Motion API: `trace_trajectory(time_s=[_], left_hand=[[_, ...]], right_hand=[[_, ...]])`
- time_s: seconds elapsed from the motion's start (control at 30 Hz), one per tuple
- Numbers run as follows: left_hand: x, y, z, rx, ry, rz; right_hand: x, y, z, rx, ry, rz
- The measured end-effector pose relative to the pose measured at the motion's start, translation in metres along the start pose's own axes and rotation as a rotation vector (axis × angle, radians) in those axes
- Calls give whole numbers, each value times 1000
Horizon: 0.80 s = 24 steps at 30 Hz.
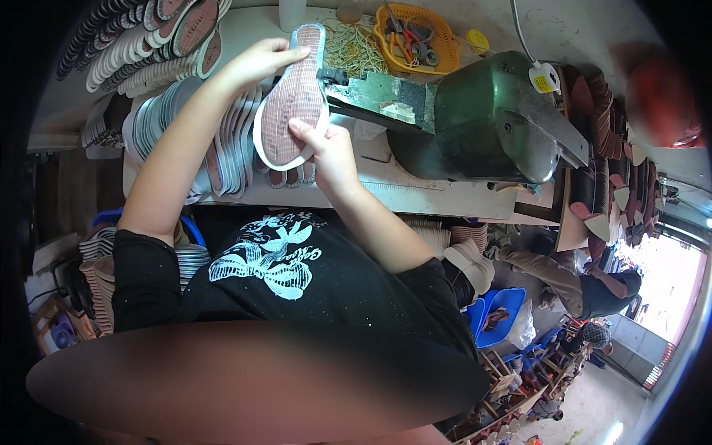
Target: The recorder is sorting and organizing shoe insoles into stacks.
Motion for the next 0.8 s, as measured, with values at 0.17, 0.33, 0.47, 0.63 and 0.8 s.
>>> trace_trajectory(time_s=[0.17, 0.33, 0.47, 0.63, 0.8], left_hand=[[24, -9, -8, 464, -244, 193], [27, -6, -10, 485, -152, 212], [17, -3, -5, 380, -130, 238], [-20, 5, 26, -370, 192, -216], [-27, 33, 2, -281, -518, -214]], right_hand=[[-18, -14, -12, -86, 5, 63], [-9, -7, -16, 15, -27, 42], [-3, 5, -19, 28, -65, -58], [-15, 0, -28, -92, -44, -56], [-25, -6, -21, -107, 10, 9]])
Point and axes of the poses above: each hand's wrist, its own x-axis away from the middle knuckle, its own z-axis out of the back of the hand, y = z × x, the point moved 5 cm from there along -x, towards the middle knuckle, and after that the axes turned 12 degrees about y, right-handed, at the moved point
